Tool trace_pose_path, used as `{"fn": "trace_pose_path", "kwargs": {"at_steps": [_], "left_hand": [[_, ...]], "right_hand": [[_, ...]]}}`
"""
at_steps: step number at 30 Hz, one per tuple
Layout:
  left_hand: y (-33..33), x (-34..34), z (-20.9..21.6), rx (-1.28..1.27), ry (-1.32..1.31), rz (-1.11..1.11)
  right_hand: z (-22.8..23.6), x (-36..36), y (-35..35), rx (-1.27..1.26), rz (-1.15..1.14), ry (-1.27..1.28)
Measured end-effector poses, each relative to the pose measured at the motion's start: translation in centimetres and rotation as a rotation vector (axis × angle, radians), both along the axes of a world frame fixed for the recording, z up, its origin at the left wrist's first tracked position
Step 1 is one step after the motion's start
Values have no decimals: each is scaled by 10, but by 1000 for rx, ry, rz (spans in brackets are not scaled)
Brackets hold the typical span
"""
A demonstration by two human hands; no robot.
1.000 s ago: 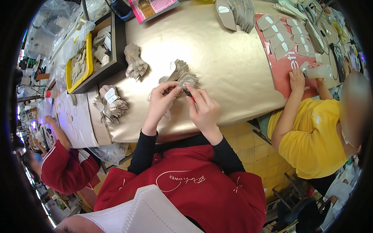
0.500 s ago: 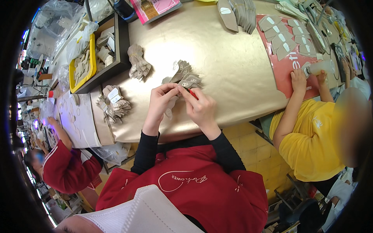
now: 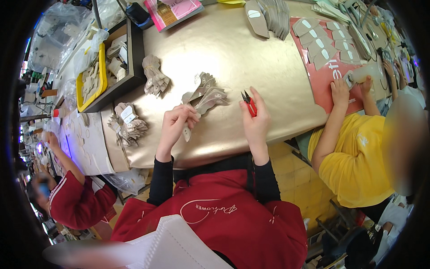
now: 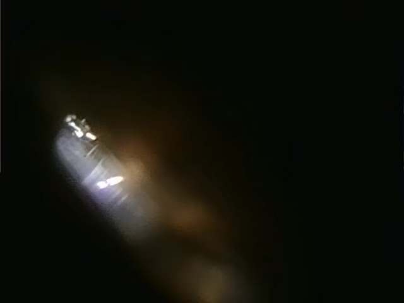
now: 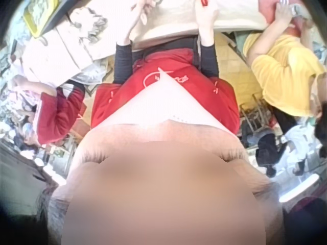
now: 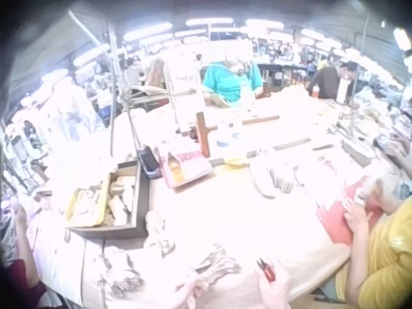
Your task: The person uses red-handled pliers to trim edges and remove excess material from small gray fabric pieces. They repeatedly pick up a piece, trim it, and place it back on the table. Coworkers are visible at adjacent stations performing similar tasks.
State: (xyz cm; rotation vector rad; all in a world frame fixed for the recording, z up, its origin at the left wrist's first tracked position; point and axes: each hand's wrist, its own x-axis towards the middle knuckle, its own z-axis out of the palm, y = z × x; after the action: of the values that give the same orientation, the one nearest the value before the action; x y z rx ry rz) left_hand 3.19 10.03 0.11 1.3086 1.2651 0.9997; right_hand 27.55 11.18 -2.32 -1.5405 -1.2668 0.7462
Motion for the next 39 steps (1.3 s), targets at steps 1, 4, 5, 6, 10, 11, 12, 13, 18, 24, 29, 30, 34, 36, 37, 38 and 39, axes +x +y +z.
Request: {"fn": "trace_pose_path", "kwargs": {"at_steps": [1, 4, 5, 6, 10, 11, 12, 13, 18, 24, 29, 30, 34, 36, 37, 38, 39], "left_hand": [[0, -2, 4, 37, 57, -83], [0, 1, 15, -55, 210, -66], [2, 6, 17, -20, 223, -56], [5, 11, 18, 17, 238, -45], [13, 24, 19, 147, 443, -96], [14, 26, 18, 147, 432, -101], [14, 27, 16, 142, 424, -103], [14, 28, 13, 137, 415, -107], [13, 24, 1, 18, 263, -102], [12, 23, 0, -209, -24, 42], [8, 18, 6, -372, -209, 76], [8, 19, 6, -366, -237, 88], [6, 21, 6, -363, -252, 115], [6, 22, 5, -351, -246, 120], [6, 22, 5, -346, -242, 123], [6, 22, 5, -335, -249, 124], [5, 22, 4, -325, -255, 124]], "right_hand": [[-1, 0, 1, 56, 41, -56], [-1, -10, -1, -11, 145, -4], [-2, -16, -2, -97, 168, 48], [-2, -21, -2, -104, 186, 6], [-6, -34, -4, -214, 210, 62], [-7, -35, -5, -213, 223, 135], [-8, -34, -5, -240, 234, 289], [-9, -31, -6, -246, 258, 445], [-1, -25, -6, -43, 185, 370], [18, -38, -21, 194, 320, -108], [6, -57, -22, 216, 285, -281], [4, -60, -22, 234, 268, -294], [-2, -64, -21, 271, 243, -364], [-5, -64, -21, 306, 239, -445], [-6, -63, -21, 326, 239, -451], [-7, -62, -20, 337, 241, -460], [-8, -61, -20, 349, 245, -467]]}}
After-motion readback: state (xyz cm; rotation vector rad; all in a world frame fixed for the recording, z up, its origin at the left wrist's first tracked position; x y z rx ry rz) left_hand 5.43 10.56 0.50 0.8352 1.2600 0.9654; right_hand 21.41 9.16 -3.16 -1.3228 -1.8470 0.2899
